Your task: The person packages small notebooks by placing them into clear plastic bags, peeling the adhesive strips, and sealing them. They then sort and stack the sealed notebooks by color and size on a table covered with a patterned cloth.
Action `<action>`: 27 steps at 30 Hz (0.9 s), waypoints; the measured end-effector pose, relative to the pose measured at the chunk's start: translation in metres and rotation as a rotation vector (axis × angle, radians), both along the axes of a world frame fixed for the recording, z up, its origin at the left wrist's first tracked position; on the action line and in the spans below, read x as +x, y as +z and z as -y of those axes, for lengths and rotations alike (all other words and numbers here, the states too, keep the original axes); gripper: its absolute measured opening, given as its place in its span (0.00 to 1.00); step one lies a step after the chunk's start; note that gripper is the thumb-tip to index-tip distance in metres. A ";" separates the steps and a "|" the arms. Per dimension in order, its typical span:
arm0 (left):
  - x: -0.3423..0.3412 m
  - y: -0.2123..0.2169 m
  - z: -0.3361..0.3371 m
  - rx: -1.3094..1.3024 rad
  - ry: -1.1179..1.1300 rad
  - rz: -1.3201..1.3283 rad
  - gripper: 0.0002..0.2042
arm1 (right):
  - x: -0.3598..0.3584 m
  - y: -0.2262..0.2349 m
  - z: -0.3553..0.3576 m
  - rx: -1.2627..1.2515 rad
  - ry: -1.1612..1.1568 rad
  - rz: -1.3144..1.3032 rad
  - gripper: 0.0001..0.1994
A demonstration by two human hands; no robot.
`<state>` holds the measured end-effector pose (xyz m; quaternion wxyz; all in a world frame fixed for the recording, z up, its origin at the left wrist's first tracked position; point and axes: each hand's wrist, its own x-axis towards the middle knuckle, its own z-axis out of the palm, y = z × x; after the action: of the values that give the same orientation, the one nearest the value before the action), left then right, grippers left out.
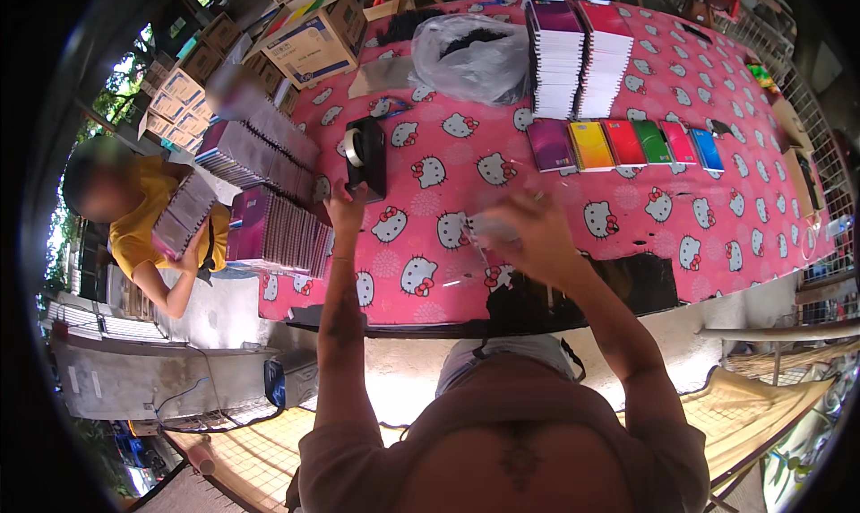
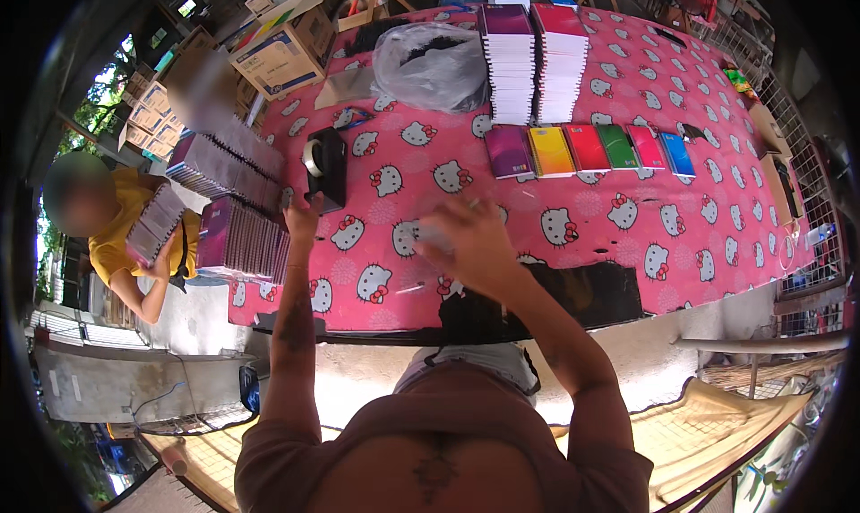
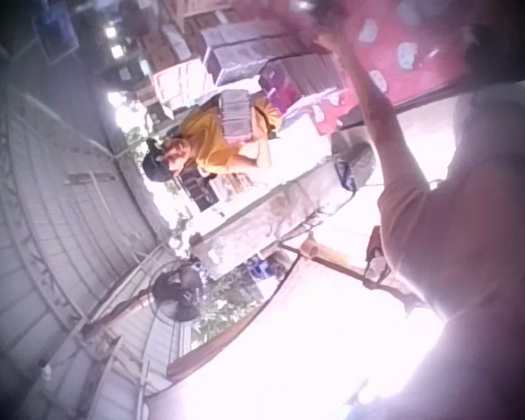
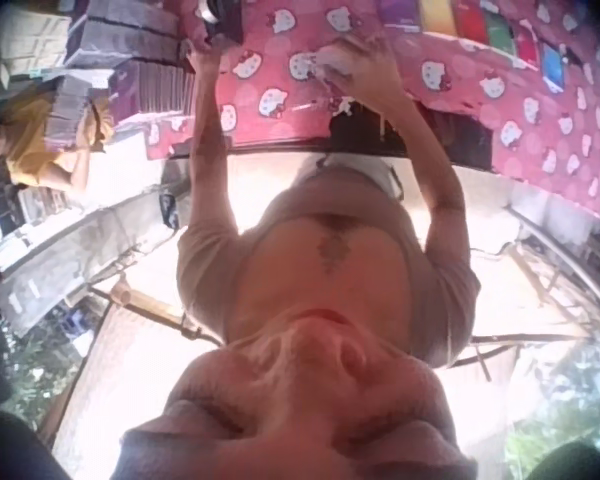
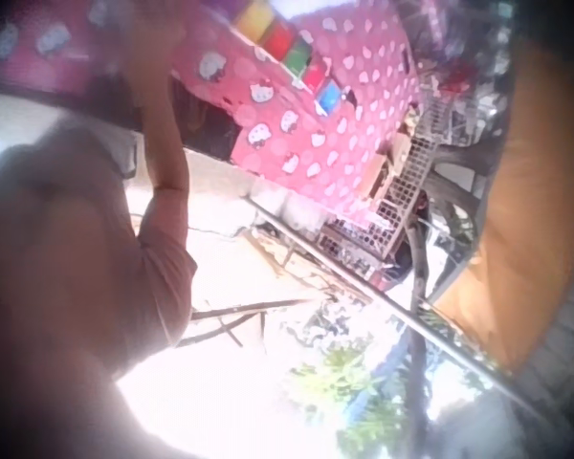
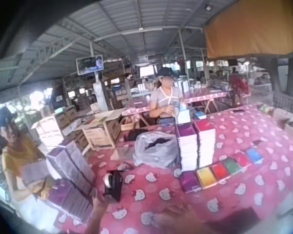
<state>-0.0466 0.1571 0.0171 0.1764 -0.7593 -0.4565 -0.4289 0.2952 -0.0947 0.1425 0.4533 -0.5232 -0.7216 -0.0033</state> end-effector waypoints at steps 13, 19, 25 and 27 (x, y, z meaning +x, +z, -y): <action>0.004 -0.052 -0.018 -0.953 -0.064 0.913 0.10 | -0.040 -0.009 -0.005 -0.095 -0.230 0.287 0.12; 0.036 0.048 0.012 -0.611 0.298 -0.166 0.11 | -0.035 -0.011 0.002 -0.200 -0.270 0.301 0.13; 0.122 0.086 0.117 -1.142 -1.157 0.479 0.15 | -0.039 -0.009 -0.002 -0.212 -0.184 0.240 0.14; 0.144 0.099 0.125 -1.283 -1.128 0.480 0.17 | -0.036 -0.013 -0.004 -0.186 -0.163 0.254 0.15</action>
<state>0.0975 0.0324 0.1160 -0.6215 -0.7134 -0.1914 -0.2612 0.2596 -0.0910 0.1296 0.3063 -0.6151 -0.7255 -0.0392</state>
